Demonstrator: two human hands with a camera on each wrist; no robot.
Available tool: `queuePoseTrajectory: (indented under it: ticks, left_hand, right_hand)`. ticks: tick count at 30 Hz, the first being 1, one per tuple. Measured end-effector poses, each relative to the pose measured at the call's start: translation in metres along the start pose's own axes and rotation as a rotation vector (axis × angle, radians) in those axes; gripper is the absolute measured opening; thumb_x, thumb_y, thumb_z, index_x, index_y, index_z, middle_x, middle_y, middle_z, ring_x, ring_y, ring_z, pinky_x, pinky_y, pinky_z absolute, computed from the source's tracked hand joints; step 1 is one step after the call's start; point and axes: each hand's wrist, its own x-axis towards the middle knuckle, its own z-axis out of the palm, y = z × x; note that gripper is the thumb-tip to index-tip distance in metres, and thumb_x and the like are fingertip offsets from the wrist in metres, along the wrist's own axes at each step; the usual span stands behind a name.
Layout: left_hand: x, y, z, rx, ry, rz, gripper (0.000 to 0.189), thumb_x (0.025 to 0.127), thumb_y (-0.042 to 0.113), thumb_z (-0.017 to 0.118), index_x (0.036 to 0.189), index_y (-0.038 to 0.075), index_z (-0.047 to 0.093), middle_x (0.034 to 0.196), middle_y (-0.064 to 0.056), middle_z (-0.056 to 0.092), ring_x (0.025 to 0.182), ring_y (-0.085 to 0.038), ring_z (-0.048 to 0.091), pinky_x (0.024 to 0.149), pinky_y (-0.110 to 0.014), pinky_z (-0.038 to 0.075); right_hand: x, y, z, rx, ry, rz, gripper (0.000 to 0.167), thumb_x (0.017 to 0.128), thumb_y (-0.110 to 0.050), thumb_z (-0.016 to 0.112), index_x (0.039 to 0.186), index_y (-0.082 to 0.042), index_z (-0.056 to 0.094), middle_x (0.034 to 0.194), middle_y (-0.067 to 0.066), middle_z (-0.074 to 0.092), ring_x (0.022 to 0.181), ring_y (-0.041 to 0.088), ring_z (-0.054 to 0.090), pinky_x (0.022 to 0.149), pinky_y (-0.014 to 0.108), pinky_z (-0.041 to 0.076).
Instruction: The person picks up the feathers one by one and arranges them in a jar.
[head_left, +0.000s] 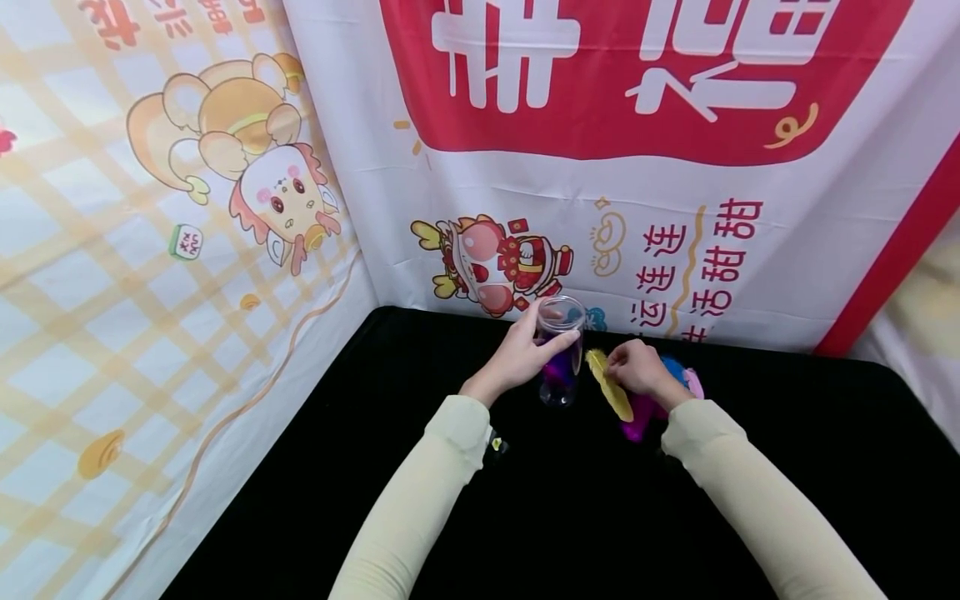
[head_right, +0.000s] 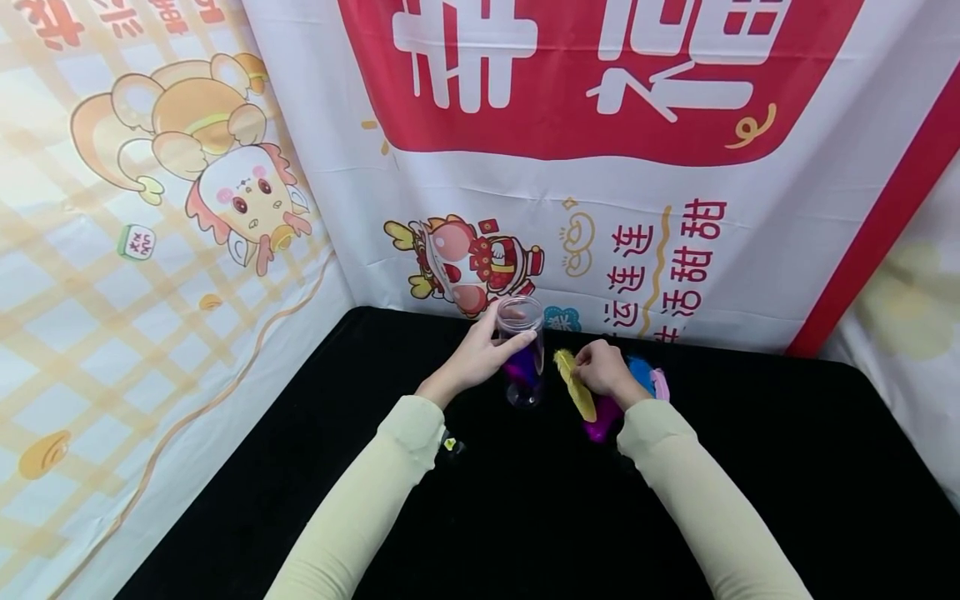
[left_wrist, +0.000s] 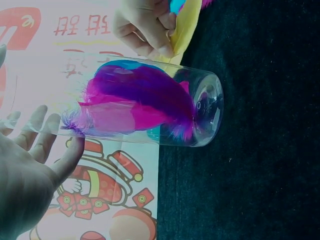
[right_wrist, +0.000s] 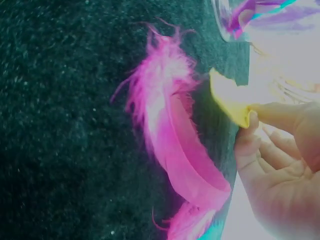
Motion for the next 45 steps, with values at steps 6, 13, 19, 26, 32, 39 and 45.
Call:
queuePoseTrajectory:
  ticks: [6,13,19,26,32,39,45]
  left_hand:
    - [0.000,0.000,0.000,0.001,-0.006,0.006,0.067,0.098,0.050,0.066,0.151,0.020,0.039,0.143,-0.010,0.055,0.131,-0.013,0.052,0.111,-0.043,0.043]
    - [0.001,0.000,0.000,-0.002,0.001,0.003,0.064,0.098,0.050,0.067,0.150,0.023,0.040,0.141,-0.007,0.056,0.131,-0.012,0.052,0.110,-0.041,0.044]
    - [0.001,-0.002,0.001,-0.001,0.006,0.004,0.069,0.097,0.051,0.067,0.152,0.018,0.039,0.137,0.000,0.057,0.131,-0.012,0.052,0.110,-0.042,0.045]
    - [0.001,-0.002,0.001,0.000,0.001,0.015,0.070,0.098,0.050,0.067,0.152,0.016,0.039,0.140,-0.008,0.057,0.130,-0.013,0.053,0.110,-0.043,0.045]
    - [0.001,-0.003,0.000,-0.002,-0.002,0.009,0.067,0.097,0.050,0.067,0.151,0.019,0.040,0.137,-0.001,0.058,0.129,-0.011,0.053,0.109,-0.041,0.045]
    - [0.002,-0.003,0.000,0.012,0.013,0.028,0.064,0.098,0.047,0.068,0.149,0.017,0.042,0.137,-0.006,0.058,0.127,-0.011,0.054,0.108,-0.039,0.046]
    - [0.002,-0.003,0.000,0.012,0.010,0.028,0.064,0.098,0.047,0.068,0.148,0.018,0.042,0.138,-0.008,0.058,0.126,-0.012,0.055,0.107,-0.039,0.046]
  right_hand:
    - [-0.003,-0.001,-0.006,0.072,-0.004,0.021,0.022,0.089,-0.005,0.072,0.107,0.007,0.073,0.091,0.011,0.076,0.079,0.015,0.068,0.068,0.029,0.053]
    - [-0.008,-0.008,-0.017,0.187,0.003,0.015,0.028,0.091,-0.004,0.071,0.115,0.011,0.067,0.092,0.015,0.075,0.077,0.021,0.067,0.064,0.032,0.053]
    - [-0.011,-0.012,-0.024,0.225,0.027,-0.008,0.023,0.094,-0.004,0.071,0.110,0.012,0.067,0.088,0.014,0.073,0.068,0.023,0.062,0.058,0.031,0.051]
    - [-0.013,-0.017,-0.030,0.232,0.058,-0.015,0.026,0.096,-0.008,0.071,0.113,0.012,0.069,0.093,0.018,0.074,0.067,0.018,0.062,0.059,0.034,0.054]
    - [-0.013,-0.020,-0.035,0.239,0.069,-0.008,0.026,0.096,-0.012,0.073,0.112,0.009,0.070,0.090,0.011,0.073,0.064,0.014,0.057,0.056,0.029,0.049]
    - [-0.016,-0.026,-0.041,0.276,0.052,-0.023,0.026,0.098,-0.012,0.071,0.113,0.009,0.070,0.102,0.018,0.075,0.081,0.023,0.067,0.066,0.032,0.056]
    - [-0.019,-0.031,-0.043,0.325,0.054,-0.046,0.025,0.097,-0.008,0.070,0.113,0.011,0.068,0.105,0.021,0.074,0.084,0.018,0.070,0.069,0.029,0.059]
